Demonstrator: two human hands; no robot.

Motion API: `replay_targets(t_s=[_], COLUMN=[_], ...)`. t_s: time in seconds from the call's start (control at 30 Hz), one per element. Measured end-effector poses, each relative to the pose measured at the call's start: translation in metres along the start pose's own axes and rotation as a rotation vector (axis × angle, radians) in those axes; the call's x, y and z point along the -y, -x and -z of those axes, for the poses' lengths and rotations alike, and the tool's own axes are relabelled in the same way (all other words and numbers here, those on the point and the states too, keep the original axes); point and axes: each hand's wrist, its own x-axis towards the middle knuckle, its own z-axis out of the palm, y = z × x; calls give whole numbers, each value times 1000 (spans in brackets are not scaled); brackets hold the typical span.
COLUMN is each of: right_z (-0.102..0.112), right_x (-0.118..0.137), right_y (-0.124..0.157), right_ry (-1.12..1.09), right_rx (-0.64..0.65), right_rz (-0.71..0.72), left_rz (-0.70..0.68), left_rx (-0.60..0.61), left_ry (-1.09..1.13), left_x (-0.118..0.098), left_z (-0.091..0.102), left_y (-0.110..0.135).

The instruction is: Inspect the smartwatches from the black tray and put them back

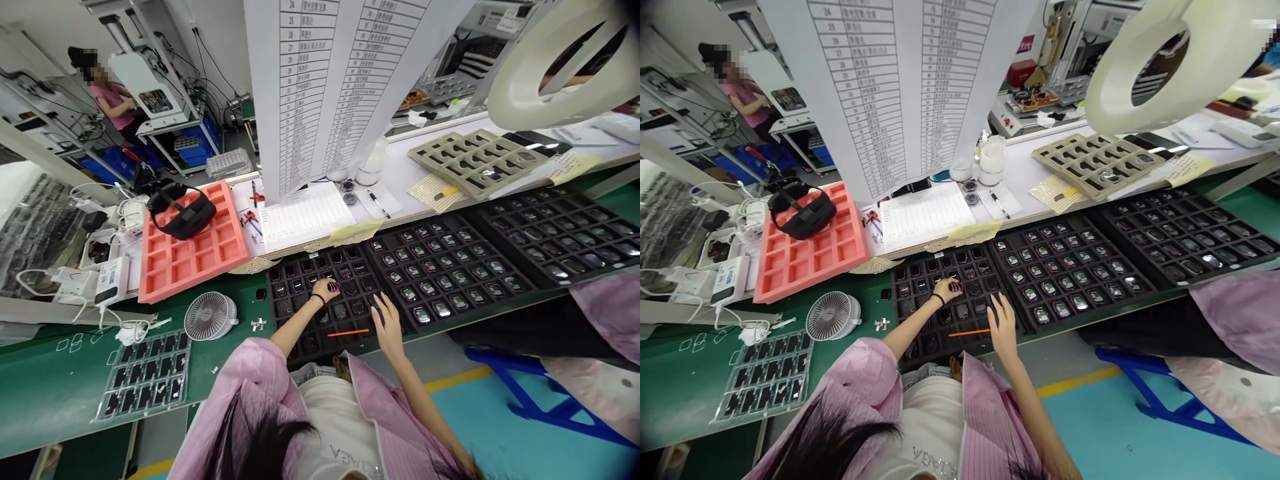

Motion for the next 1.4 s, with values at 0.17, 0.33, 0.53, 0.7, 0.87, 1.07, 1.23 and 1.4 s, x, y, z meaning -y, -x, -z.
replay_targets(t_s=[0.17, 0.33, 0.53, 0.7, 0.87, 1.07, 1.23, 1.4], right_z=[7, -5, -20, -49, -92, -129, -139, -151], right_x=[-28, -31, -26, -18, 3, 33, 54, 63], right_y=[29, 43, 32, 0, -21, -13, -3, 2], right_ry=[-2, -44, -208, -407, -492, -505, -606, -626], right_rx=[17, 3, 46, 159, 359, 562, 786, 861], right_rz=[-96, -158, -219, -322, -276, -177, -175, -235], left_rz=[-90, -134, -187, -247, -244, -125, -136, -105], left_rx=[160, 241, 243, 145, 14, -184, -321, -369], left_ry=[-289, -463, -484, -397, -302, -181, -119, -228], left_x=[6, 16, 15, 0, -3, 8, 15, 19], left_z=[-13, -20, -15, -8, -5, 16, 41, 54], left_y=[-17, -15, -16, 7, 62, 120, 152, 167])
